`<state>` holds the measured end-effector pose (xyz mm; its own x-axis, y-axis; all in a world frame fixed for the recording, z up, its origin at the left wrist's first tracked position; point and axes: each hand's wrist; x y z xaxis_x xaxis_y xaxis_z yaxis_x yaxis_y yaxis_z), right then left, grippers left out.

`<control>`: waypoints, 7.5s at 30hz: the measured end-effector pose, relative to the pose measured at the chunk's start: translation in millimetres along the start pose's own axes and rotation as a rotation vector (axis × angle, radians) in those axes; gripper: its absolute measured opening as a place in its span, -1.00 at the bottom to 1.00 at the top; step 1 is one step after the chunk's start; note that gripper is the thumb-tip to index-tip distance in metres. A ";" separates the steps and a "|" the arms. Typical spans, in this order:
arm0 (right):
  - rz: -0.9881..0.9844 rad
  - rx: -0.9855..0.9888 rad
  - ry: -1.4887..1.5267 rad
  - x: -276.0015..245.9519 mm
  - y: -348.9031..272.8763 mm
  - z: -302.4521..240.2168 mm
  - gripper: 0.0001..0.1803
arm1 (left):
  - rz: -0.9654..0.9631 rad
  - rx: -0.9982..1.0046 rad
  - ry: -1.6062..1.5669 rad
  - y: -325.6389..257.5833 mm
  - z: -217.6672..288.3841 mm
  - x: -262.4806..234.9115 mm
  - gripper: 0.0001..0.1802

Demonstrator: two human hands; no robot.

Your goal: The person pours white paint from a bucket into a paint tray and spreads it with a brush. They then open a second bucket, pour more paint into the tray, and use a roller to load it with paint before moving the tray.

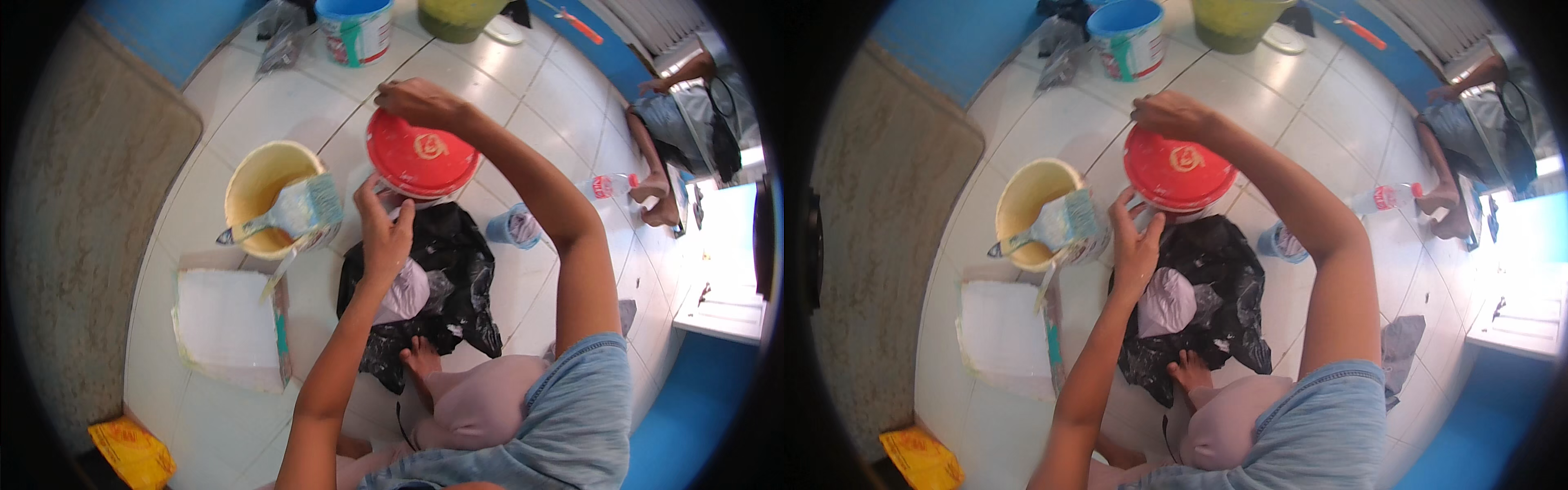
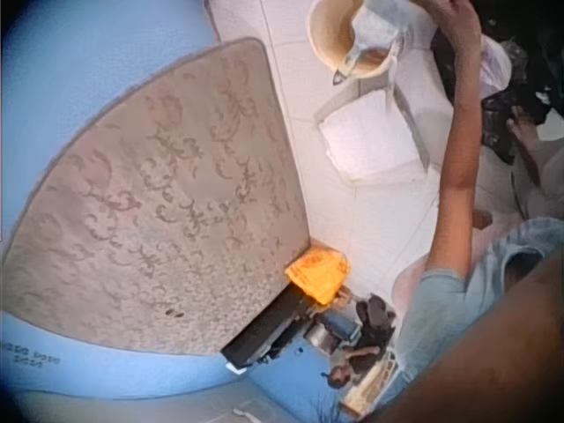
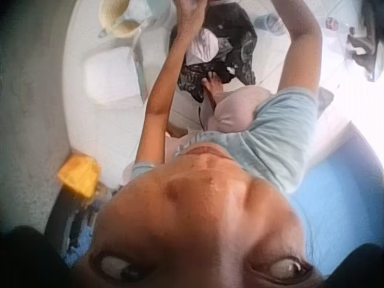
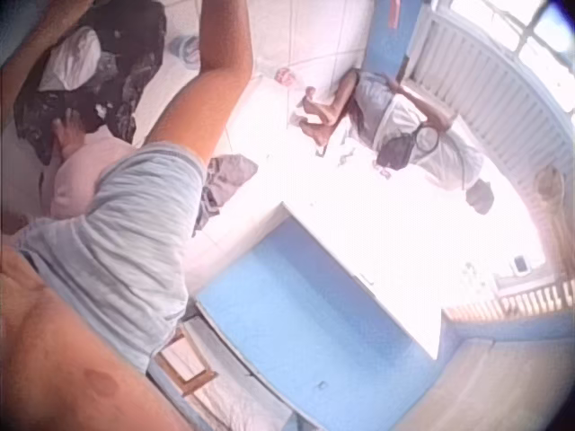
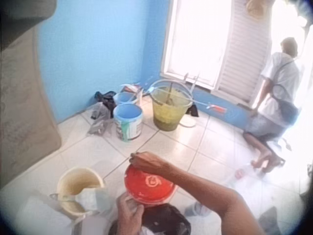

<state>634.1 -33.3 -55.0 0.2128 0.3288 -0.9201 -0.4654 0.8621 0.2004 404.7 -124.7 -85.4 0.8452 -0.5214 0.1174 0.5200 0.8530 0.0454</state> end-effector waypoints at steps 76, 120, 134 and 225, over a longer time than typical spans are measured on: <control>-0.168 0.031 -0.328 -83.2 -96.2 -124.9 -0.71 | 0.138 -0.219 -0.507 -13.5 -51.8 29.6 -0.72; -0.244 1.850 0.970 103.4 -338.6 -11.3 -0.52 | 0.063 -0.442 -0.379 -91.7 -14.7 -87.9 -0.89; -0.125 1.117 0.978 -33.8 -155.9 -47.5 -0.58 | 0.073 -0.349 -0.389 -103.1 -17.2 -88.1 -0.90; -0.569 0.635 1.109 -213.0 99.3 -362.0 -0.64 | 0.014 -0.461 -1.355 -257.5 -92.5 -212.8 -0.39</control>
<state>231.6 -157.3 39.0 -0.6822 -0.3360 -0.6494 -0.0187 0.8959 -0.4439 102.4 -235.5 -213.8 0.2184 0.1344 0.9666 0.7279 0.6373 -0.2530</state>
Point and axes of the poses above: each hand's wrist, its own y-axis towards the middle knuckle, its own x-axis out of the palm, z = x × y, and after that the axes turned 13 degrees about -y, right-handed
